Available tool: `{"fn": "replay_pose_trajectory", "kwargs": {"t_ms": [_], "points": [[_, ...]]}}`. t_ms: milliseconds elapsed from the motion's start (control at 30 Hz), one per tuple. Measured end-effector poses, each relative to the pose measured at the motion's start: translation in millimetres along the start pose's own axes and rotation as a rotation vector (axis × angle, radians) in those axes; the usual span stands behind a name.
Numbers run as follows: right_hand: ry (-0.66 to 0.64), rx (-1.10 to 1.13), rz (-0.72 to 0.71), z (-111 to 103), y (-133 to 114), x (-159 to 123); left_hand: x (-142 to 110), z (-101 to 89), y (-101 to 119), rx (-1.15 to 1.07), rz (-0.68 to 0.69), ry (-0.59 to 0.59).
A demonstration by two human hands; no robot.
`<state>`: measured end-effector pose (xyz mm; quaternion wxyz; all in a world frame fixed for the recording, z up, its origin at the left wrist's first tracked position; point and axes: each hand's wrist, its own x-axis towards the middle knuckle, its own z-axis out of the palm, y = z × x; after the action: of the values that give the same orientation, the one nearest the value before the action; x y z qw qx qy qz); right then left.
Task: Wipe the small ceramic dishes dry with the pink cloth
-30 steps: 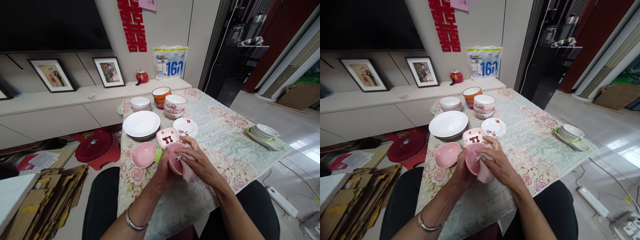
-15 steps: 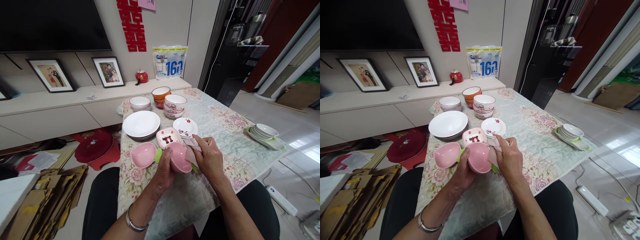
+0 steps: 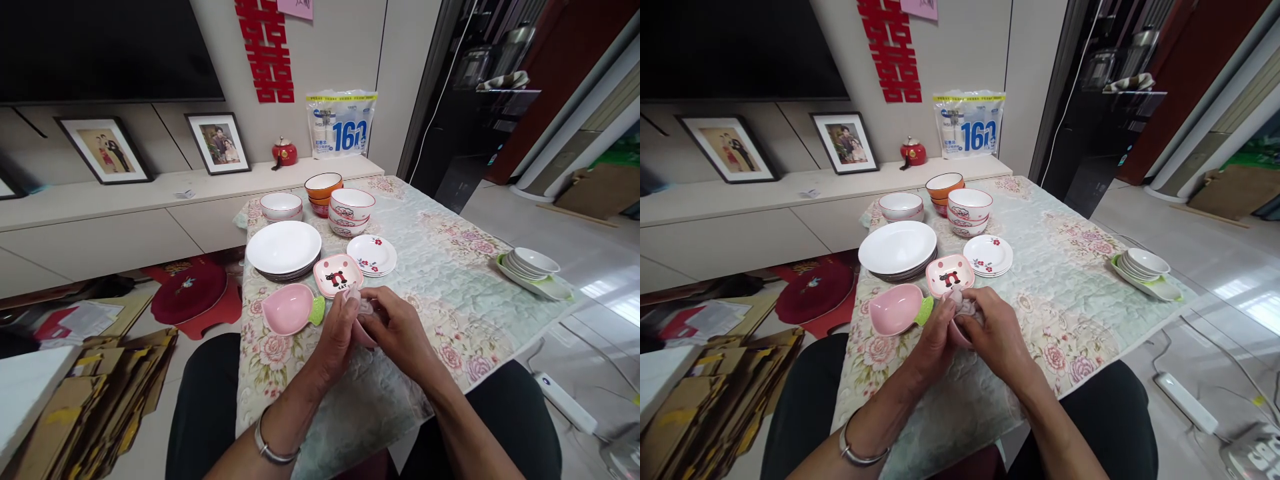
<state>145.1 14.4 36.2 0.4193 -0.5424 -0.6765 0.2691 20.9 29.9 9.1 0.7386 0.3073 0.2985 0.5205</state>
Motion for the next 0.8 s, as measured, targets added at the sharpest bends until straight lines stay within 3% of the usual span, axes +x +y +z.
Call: {"fn": "replay_pose_trajectory", "kwargs": {"t_ms": [167,233,300,433,533,667,800], "points": [[-0.296,0.275,0.006,-19.9,0.6,3.9,-2.3,-1.4,-0.5,0.020,-0.097,-0.091],[-0.414,0.224,-0.042,-29.3,-0.4,4.4,-2.3,-1.8,-1.4,0.040,-0.112,-0.076],[-0.450,0.047,-0.097,-33.1,-0.8,3.1,-1.5,-2.4,-3.1,0.071,-0.084,-0.038],[-0.218,-0.323,-0.063,-20.4,1.7,-2.0,0.9,-2.1,-5.4,0.070,-0.058,-0.017],[-0.071,-0.375,-0.078,-7.9,4.2,-2.6,1.4,-1.0,-3.8,0.063,-0.033,-0.061],[-0.163,-0.170,-0.080,-10.5,3.1,0.5,-0.3,-2.7,0.8,0.148,-0.019,-0.067],[-0.448,0.206,0.120,-27.5,1.1,0.9,-4.0,-2.6,5.9,0.337,0.109,-0.078]]}}
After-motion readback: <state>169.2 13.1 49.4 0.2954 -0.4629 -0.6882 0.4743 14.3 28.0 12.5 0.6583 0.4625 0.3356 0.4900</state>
